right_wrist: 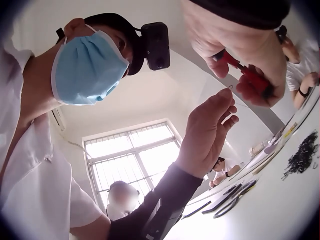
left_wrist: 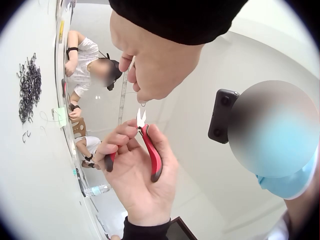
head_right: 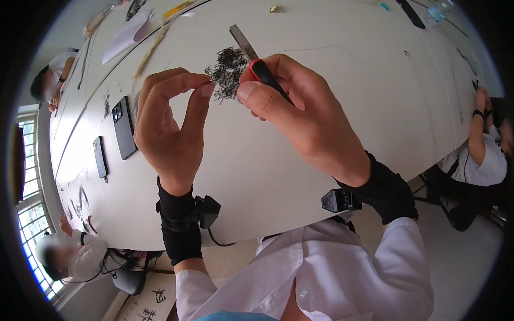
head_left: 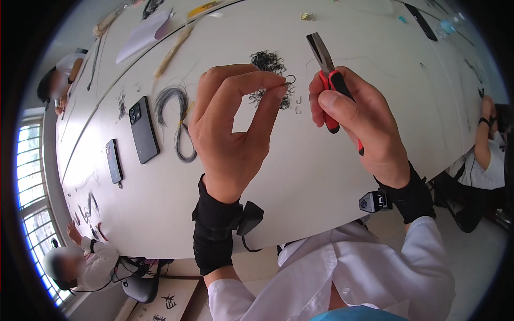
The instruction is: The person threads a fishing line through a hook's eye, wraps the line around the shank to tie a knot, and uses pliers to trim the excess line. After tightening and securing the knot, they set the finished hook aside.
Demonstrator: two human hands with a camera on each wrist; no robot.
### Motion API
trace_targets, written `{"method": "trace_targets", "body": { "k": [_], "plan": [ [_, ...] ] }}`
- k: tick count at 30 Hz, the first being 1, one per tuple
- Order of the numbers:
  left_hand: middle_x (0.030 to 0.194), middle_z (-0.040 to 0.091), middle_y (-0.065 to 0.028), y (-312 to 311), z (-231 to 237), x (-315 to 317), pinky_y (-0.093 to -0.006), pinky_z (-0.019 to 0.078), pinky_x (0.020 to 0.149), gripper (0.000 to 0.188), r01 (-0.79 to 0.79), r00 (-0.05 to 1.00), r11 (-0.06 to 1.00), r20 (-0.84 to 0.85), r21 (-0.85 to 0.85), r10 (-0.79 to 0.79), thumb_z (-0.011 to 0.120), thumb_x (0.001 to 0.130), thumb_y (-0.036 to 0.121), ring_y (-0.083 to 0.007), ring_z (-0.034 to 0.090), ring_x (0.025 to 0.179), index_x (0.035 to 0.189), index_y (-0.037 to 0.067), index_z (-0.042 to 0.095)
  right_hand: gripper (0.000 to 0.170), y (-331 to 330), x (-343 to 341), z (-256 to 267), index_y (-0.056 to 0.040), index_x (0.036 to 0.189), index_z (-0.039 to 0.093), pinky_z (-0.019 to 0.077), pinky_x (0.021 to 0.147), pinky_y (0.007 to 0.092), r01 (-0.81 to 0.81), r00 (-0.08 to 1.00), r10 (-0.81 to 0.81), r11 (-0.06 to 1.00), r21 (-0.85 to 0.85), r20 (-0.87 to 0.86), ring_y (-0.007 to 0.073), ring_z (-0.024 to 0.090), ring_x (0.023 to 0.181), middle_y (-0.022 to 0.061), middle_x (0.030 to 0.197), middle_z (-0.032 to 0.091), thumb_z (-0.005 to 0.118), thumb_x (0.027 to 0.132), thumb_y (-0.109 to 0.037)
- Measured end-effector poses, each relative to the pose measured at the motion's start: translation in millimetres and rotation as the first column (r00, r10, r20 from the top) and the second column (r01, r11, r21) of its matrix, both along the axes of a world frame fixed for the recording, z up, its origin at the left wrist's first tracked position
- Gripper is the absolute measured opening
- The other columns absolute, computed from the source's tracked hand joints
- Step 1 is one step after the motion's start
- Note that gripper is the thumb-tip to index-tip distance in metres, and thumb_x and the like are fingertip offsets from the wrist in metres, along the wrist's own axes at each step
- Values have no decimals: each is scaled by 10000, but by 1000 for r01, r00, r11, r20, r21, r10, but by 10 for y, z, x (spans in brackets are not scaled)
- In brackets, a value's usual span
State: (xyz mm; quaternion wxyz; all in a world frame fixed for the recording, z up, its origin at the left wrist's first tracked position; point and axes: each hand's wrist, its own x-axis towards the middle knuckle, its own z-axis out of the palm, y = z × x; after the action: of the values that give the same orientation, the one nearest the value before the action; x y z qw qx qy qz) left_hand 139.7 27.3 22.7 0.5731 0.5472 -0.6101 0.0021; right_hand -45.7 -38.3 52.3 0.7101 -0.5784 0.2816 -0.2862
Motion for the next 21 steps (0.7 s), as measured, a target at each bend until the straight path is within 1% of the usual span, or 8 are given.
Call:
{"method": "trace_targets", "body": {
  "k": [3,6,9,10,12,13,15,21],
  "plan": [
    [939,682,-49,20,10,-26,-319,501,707,235,104,994,993,-26,57,-103,820,750,-46,-214,626,853,936,68,733,290,-52,47,42,-22,1090,638,443,759,256,33,999,-34,996,83,10,102,586,847,30,886,641,702,939,-261],
    [962,681,-49,46,34,-43,-322,501,706,252,138,990,985,-1,106,-138,820,744,-49,-217,626,858,948,74,736,294,-90,33,47,0,1136,603,440,752,286,-42,999,45,995,95,-27,142,582,846,47,923,605,636,944,-220],
    [974,674,-57,38,52,-53,-329,500,703,284,153,988,984,-1,96,-153,819,733,-47,-222,623,864,974,79,736,226,-93,35,9,-30,1054,660,445,709,254,0,1000,-1,993,120,13,97,590,774,22,853,641,681,925,-214],
    [973,673,-59,38,66,-58,-329,500,702,289,153,988,984,-10,94,-153,819,731,-46,-223,623,867,978,80,735,240,-102,30,16,-20,1075,644,447,720,264,-18,1000,18,992,127,3,112,593,790,31,868,630,671,927,-206],
    [1037,665,-93,78,99,-51,-329,497,827,277,161,987,975,2,154,-163,797,749,-92,-208,633,950,994,13,718,271,-122,8,50,0,1118,611,450,741,285,-53,998,56,989,141,-18,140,600,822,49,898,608,651,930,-191],
    [1070,661,-110,94,112,-49,-329,496,890,272,164,986,969,8,184,-169,785,759,-115,-200,638,991,1001,-20,709,255,-116,11,40,-12,1099,629,442,721,271,-36,999,37,989,142,-9,123,597,804,35,881,619,660,927,-197],
    [1066,660,-113,101,127,-56,-325,498,879,268,158,985,969,34,188,-167,778,755,-120,-201,641,970,994,-20,708,225,-92,22,13,-36,1062,663,425,682,243,-3,1000,1,990,144,10,90,592,767,6,847,641,678,921,-210],
    [1032,662,-109,92,101,-41,-316,504,848,236,166,979,973,93,163,-183,769,768,-123,-194,646,910,968,-22,698,225,-70,17,-4,-40,1053,661,427,692,247,-6,1000,9,993,118,-27,92,592,772,0,845,639,673,940,-234]
  ]
}}
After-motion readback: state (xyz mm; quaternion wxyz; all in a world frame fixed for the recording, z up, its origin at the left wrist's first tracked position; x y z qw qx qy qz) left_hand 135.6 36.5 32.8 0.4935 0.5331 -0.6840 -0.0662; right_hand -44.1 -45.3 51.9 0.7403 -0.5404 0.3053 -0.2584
